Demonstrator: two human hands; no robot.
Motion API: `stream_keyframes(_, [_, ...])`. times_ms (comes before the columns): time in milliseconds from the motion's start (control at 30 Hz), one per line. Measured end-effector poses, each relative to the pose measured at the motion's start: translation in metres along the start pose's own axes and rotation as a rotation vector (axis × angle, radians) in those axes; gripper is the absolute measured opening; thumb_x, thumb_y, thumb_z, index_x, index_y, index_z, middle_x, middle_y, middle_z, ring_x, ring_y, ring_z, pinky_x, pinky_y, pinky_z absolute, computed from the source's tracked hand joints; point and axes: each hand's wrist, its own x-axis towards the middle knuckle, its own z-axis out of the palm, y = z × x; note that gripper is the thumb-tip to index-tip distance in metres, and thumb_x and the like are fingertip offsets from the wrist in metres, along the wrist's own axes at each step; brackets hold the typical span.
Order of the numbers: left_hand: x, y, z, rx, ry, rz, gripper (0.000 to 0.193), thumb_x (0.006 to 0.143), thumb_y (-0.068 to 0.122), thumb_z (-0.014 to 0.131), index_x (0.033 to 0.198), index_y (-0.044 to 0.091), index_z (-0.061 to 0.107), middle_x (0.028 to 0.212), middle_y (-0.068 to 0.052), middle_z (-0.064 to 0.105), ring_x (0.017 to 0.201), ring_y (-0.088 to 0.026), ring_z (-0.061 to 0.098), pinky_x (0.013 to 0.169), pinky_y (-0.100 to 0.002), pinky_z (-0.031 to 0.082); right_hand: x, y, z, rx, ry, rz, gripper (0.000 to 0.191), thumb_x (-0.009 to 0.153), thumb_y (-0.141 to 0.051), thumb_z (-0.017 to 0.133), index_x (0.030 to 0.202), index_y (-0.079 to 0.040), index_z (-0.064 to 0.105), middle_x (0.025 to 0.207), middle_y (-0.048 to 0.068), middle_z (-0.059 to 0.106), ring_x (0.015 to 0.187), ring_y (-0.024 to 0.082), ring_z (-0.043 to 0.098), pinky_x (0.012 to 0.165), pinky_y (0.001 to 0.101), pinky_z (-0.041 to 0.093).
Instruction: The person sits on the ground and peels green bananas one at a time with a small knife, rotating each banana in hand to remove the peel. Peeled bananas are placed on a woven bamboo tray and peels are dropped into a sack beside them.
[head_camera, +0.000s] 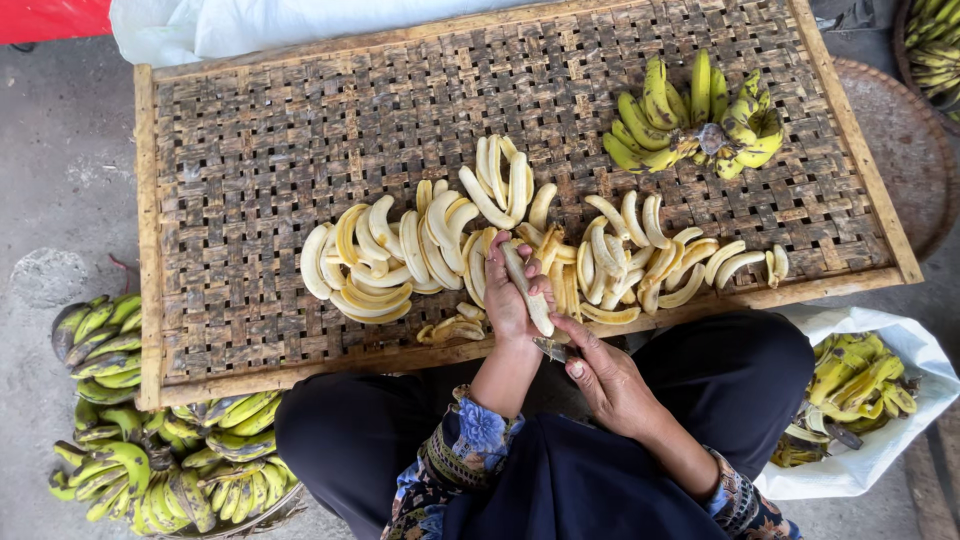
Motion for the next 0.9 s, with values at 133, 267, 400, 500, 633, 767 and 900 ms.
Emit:
stream_keyframes(133, [-0.003,-0.004,-0.001,-0.005,-0.004,0.037,0.025,0.109,0.033,0.054,0.126,0.014,0.055,0.097,-0.004,0.054,0.068,-0.009,0.053,0.045,-0.016,0.045,0.001,0.003,0.002,-0.017,0.022,-0.005,0.049,0.105,-0.023,0.052,0.151,-0.011,0.043,0.122,0.018,0.069,0.099,0.032,0.072,0.089,0.0411,0.056])
stream_keyframes(267, [-0.006,-0.004,0.004,0.031,0.012,0.038,0.029,0.107,0.036,0.055,0.126,0.014,0.054,0.098,-0.005,0.053,0.067,-0.011,0.051,0.044,-0.017,0.043,0.001,0.005,0.004,-0.061,0.047,-0.019,0.046,0.103,-0.020,0.054,0.148,-0.010,0.045,0.123,0.018,0.069,0.096,0.033,0.072,0.085,0.0413,0.057])
stream_keyframes(400, [-0.008,-0.006,0.008,0.068,0.007,0.059,0.031,0.106,0.037,0.057,0.126,0.014,0.053,0.098,-0.005,0.053,0.067,-0.011,0.050,0.044,-0.017,0.042,0.001,0.006,-0.001,-0.131,0.099,-0.136,0.044,0.104,-0.019,0.055,0.147,-0.009,0.047,0.126,0.019,0.068,0.104,0.038,0.071,0.087,0.0421,0.057])
stream_keyframes(500, [-0.009,-0.007,0.009,0.065,0.009,0.048,0.032,0.105,0.037,0.058,0.127,0.014,0.054,0.099,-0.005,0.053,0.068,-0.011,0.050,0.045,-0.017,0.043,0.000,0.006,-0.005,-0.116,0.037,-0.053,0.043,0.103,-0.020,0.055,0.145,-0.012,0.050,0.117,0.016,0.071,0.096,0.035,0.073,0.084,0.0413,0.057])
stream_keyframes(633, [-0.010,-0.007,0.009,0.056,0.010,0.045,0.033,0.105,0.038,0.059,0.128,0.014,0.054,0.099,-0.005,0.052,0.068,-0.011,0.050,0.045,-0.017,0.043,-0.001,0.006,-0.005,-0.100,0.049,-0.101,0.044,0.104,-0.021,0.054,0.146,-0.011,0.048,0.123,0.018,0.069,0.100,0.037,0.072,0.085,0.0421,0.057])
stream_keyframes(767, [-0.012,-0.007,0.011,0.103,0.024,0.069,0.035,0.103,0.040,0.061,0.127,0.015,0.054,0.099,-0.005,0.052,0.067,-0.011,0.049,0.044,-0.018,0.042,-0.003,0.007,-0.003,-0.074,0.010,-0.030,0.046,0.102,-0.020,0.055,0.147,-0.011,0.046,0.121,0.017,0.069,0.095,0.035,0.073,0.083,0.0423,0.057])
stream_keyframes(900, [-0.013,-0.007,0.013,0.133,0.025,0.083,0.040,0.101,0.043,0.063,0.128,0.015,0.053,0.099,-0.005,0.052,0.067,-0.010,0.049,0.044,-0.017,0.041,-0.003,0.009,-0.002,-0.082,0.036,-0.053,0.044,0.103,-0.018,0.056,0.145,-0.012,0.047,0.124,0.016,0.069,0.099,0.035,0.073,0.084,0.0418,0.058])
